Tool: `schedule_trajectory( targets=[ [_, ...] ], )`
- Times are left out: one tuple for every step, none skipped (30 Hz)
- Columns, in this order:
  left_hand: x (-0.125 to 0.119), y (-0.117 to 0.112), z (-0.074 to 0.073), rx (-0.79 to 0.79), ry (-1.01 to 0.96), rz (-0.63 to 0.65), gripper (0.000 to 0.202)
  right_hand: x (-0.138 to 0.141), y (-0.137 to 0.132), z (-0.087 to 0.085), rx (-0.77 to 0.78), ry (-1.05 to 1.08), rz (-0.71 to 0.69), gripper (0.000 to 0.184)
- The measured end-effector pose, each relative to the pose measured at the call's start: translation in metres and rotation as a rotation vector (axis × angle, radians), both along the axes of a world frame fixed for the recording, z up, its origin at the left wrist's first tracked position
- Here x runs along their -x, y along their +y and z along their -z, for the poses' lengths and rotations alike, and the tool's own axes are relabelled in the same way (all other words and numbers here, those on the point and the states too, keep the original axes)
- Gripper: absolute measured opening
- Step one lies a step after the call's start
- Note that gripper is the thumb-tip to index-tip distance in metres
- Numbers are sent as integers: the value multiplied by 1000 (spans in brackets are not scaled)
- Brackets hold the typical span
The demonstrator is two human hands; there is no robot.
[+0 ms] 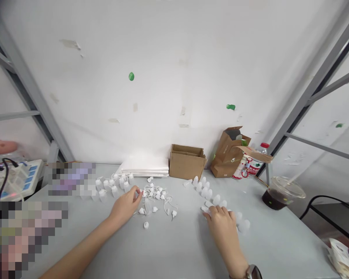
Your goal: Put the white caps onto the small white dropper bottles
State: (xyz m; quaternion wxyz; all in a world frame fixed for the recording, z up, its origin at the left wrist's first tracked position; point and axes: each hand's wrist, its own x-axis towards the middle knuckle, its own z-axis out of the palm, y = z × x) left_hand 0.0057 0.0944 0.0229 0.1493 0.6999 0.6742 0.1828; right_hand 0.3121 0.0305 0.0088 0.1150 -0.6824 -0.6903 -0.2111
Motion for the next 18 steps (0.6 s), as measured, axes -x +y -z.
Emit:
schedule_trajectory(
  targets=[
    [1, 1, 0, 7, 1, -6, 24, 7, 3, -1, 25, 35, -5, 33],
    [1, 1, 0, 13, -2, -11, 25, 15, 5, -4, 50, 85, -21, 28],
    [2, 1, -1, 19, -9, -15, 25, 25, 8, -8, 83, 153, -55, 23],
    [2, 2, -1, 23, -17, -16, 25, 37, 10, -14, 122, 237, -103, 20],
    [2, 2, -1, 27, -26, -16, 25, 49, 12, -20, 161, 322, -169, 18],
    [3, 2, -1, 30, -35, -13, 25, 62, 14, -28, 205, 398, -239, 18],
    [3, 3, -1, 34, -43, -9, 25, 74, 16, -35, 245, 460, -309, 17],
    [4, 3, -1, 38, -49, -1, 25, 86, 18, -41, 281, 503, -387, 14],
    [4, 4, -1, 41, -55, 9, 26, 97, 19, -47, 323, 527, -477, 10],
    [4, 5, -1, 41, -63, 20, 27, 106, 21, -50, 385, 528, -574, 8],
    [5, 5, 0, 37, -72, 31, 28, 113, 23, -52, 439, 523, -647, 6],
    [5, 6, 0, 32, -80, 41, 29, 119, 25, -52, 483, 505, -700, 4],
    [5, 6, 1, 24, -87, 49, 30, 123, 27, -50, 515, 482, -737, 4],
    [4, 7, 2, 14, -93, 54, 31, 125, 28, -47, 529, 464, -757, 5],
    [4, 7, 3, 2, -99, 54, 33, 126, 30, -43, 534, 455, -766, 7],
    [3, 7, 5, -14, -102, 51, 34, 126, 31, -39, 534, 459, -768, 9],
    [2, 6, 7, -32, -104, 47, 35, 126, 32, -35, 533, 473, -767, 11],
    [0, 6, 9, -54, -103, 40, 36, 126, 32, -31, 535, 488, -765, 12]
  ],
)
